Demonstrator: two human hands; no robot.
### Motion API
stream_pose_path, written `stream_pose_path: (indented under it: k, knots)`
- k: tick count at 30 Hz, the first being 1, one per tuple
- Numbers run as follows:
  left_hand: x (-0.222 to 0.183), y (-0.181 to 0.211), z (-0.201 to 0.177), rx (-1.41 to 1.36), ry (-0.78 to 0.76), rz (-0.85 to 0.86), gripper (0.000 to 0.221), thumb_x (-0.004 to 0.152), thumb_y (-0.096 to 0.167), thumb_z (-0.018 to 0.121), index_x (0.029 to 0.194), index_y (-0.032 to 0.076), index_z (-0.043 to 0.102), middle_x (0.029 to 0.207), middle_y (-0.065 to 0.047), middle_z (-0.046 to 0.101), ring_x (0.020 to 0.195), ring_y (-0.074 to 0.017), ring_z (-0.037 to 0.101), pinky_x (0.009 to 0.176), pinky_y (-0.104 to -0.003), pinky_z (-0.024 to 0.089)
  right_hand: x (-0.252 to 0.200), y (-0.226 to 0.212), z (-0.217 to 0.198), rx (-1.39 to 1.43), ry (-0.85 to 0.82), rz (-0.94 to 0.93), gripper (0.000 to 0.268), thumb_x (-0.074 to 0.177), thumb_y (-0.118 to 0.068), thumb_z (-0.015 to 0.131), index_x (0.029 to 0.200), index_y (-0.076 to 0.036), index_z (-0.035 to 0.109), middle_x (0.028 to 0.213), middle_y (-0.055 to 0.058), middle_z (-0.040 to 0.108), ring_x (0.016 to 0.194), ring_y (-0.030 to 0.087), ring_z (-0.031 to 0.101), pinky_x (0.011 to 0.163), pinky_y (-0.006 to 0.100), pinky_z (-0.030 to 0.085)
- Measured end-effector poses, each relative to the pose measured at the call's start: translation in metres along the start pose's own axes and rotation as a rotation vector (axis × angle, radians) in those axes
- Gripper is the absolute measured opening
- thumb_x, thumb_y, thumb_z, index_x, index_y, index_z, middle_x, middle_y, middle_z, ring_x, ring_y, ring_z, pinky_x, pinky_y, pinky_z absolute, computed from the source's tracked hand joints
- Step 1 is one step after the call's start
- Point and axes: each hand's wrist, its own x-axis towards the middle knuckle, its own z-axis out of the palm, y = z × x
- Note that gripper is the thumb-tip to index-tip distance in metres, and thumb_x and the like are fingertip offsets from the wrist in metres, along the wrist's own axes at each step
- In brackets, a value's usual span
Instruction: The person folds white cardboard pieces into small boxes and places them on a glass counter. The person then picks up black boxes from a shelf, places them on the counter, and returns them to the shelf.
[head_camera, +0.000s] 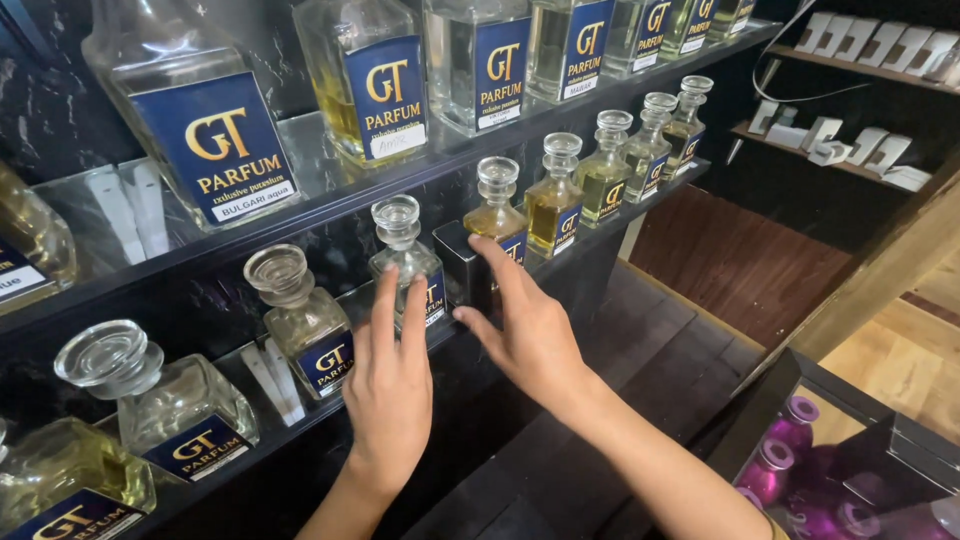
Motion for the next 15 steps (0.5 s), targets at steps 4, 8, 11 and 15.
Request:
stream_pose_path:
  k: [4, 8, 11, 15]
  knots:
    - [-0.002, 0.001, 0.004, 0.028, -0.033, -0.019, 0.05, 0.095, -0.003, 0.066, 0.14, 0.018, 0.059, 0.151, -0.005, 0.051, 0.089, -0.0179, 0.07, 0.052, -0.031, 0.058, -0.002, 0.01, 0.011, 0.072, 0.021, 0.086, 0.075, 0.089, -0.023, 0.081, 0.15, -0.021, 0.039, 0.123, 0.007, 0.064, 0.072, 0.021, 0.06, 0.073, 0.035, 0.054]
    - [-0.004, -0.002, 0.012, -0.117, 0.012, 0.007, 0.046, 0.096, -0.011, 0.059, 0.134, 0.014, 0.062, 0.137, -0.01, 0.055, 0.09, -0.0229, 0.07, 0.061, -0.034, 0.06, -0.003, 0.018, 0.015, 0.098, 0.018, 0.108, 0.082, 0.09, -0.026, 0.082, 0.156, -0.025, 0.034, 0.102, 0.007, 0.066, 0.062, 0.018, 0.052, 0.069, 0.03, 0.052]
    - [-0.014, -0.01, 0.027, -0.194, 0.118, 0.04, 0.026, 0.099, 0.0, 0.069, 0.121, 0.014, 0.071, 0.125, -0.009, 0.053, 0.074, -0.0141, 0.061, 0.067, -0.03, 0.061, -0.008, 0.024, 0.019, 0.109, -0.032, 0.185, 0.093, 0.089, -0.029, 0.081, 0.161, -0.028, 0.022, 0.116, 0.016, 0.073, 0.055, 0.019, 0.063, 0.073, 0.03, 0.055]
    - [-0.011, -0.012, 0.024, -0.245, 0.141, 0.087, 0.018, 0.101, 0.004, 0.069, 0.117, 0.009, 0.072, 0.116, -0.01, 0.057, 0.075, -0.0156, 0.062, 0.07, -0.032, 0.062, -0.008, 0.032, 0.031, 0.138, 0.008, 0.188, 0.092, 0.087, -0.038, 0.081, 0.159, -0.026, 0.024, 0.125, 0.019, 0.073, 0.112, 0.03, 0.076, 0.088, 0.033, 0.056]
